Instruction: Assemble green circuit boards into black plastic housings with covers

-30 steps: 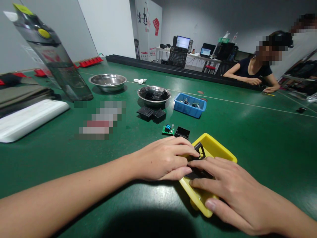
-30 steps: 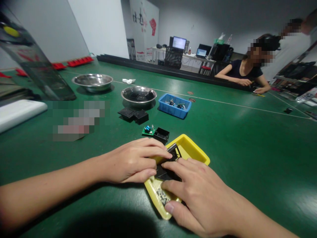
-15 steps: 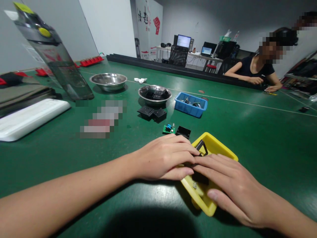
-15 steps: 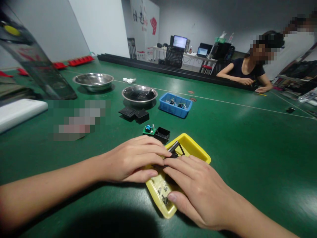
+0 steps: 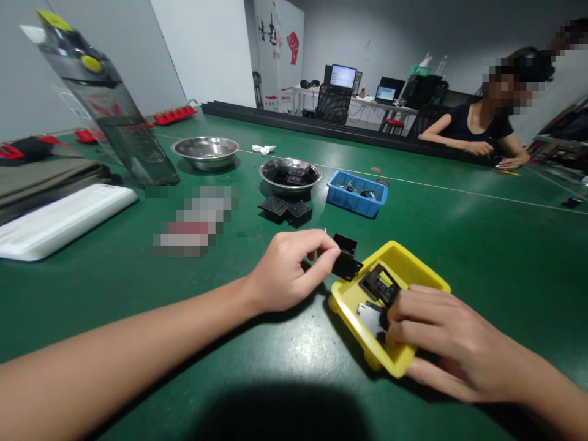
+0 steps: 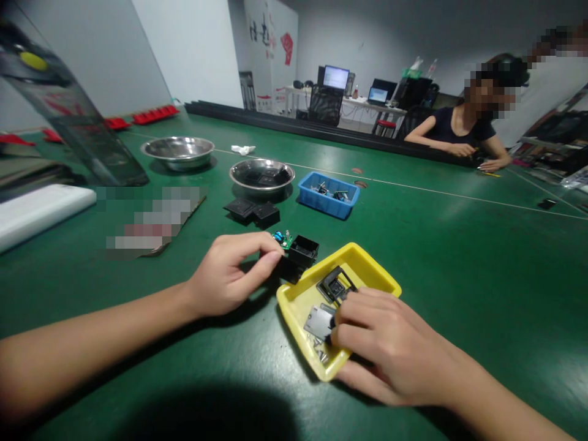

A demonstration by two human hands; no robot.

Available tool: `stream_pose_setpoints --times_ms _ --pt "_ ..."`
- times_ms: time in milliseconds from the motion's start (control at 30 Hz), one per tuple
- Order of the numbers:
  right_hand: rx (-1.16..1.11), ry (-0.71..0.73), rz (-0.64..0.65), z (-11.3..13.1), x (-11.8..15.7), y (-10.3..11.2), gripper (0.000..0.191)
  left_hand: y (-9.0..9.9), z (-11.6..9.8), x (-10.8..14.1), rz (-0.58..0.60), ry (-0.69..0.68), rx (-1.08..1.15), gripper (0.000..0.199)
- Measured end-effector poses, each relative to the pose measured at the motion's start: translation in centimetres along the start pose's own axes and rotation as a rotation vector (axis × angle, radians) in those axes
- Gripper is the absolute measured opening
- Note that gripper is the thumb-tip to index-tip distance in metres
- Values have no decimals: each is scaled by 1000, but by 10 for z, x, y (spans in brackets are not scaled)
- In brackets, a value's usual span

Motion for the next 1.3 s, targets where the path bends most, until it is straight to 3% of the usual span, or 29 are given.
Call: stream_pose_setpoints --times_ms 100,267,367,500,567,700,867,1000,1167,1300 --pt "81 -66 -33 -22 10 14 25 2 14 -2 31 75 -1 24" --pt "314 -146 -245 -89 42 48 14 -15 28 0 300 89 -55 28" --pt "466 -171 -390 -113 56 63 22 -22 33 1 398 126 -99 19" --pt "636 -236 -596 -104 55 70 19 -25 38 3 455 161 -154 15" --pt "653 -183 -663 -88 49 63 14 -24 39 3 455 163 -165 12" --pt "357 -107 -551 -71 28 29 11 -24 41 3 447 149 -182 4" --pt "45 -231 -465 -70 -7 -7 31 -28 40 4 487 131 -216 12" --pt "-15 -343 -471 -78 -35 -16 46 -27 42 2 463 113 -229 13" --pt "-36 -390 -478 -94 -56 -13 24 -14 55 -4 310 87 -284 11" --pt "-60 -410 -551 -108 -56 -3 25 -5 69 -8 255 67 -347 19"
Point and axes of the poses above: each hand's wrist, its own x-axis away from the middle knuckle, its own y-axis out of the back of the hand, z = x × y, the point moved 5 cm from there along -x, towards the middle knuckle, and after that the axes turned 14 degrees about -x, right-handed, at the moved point
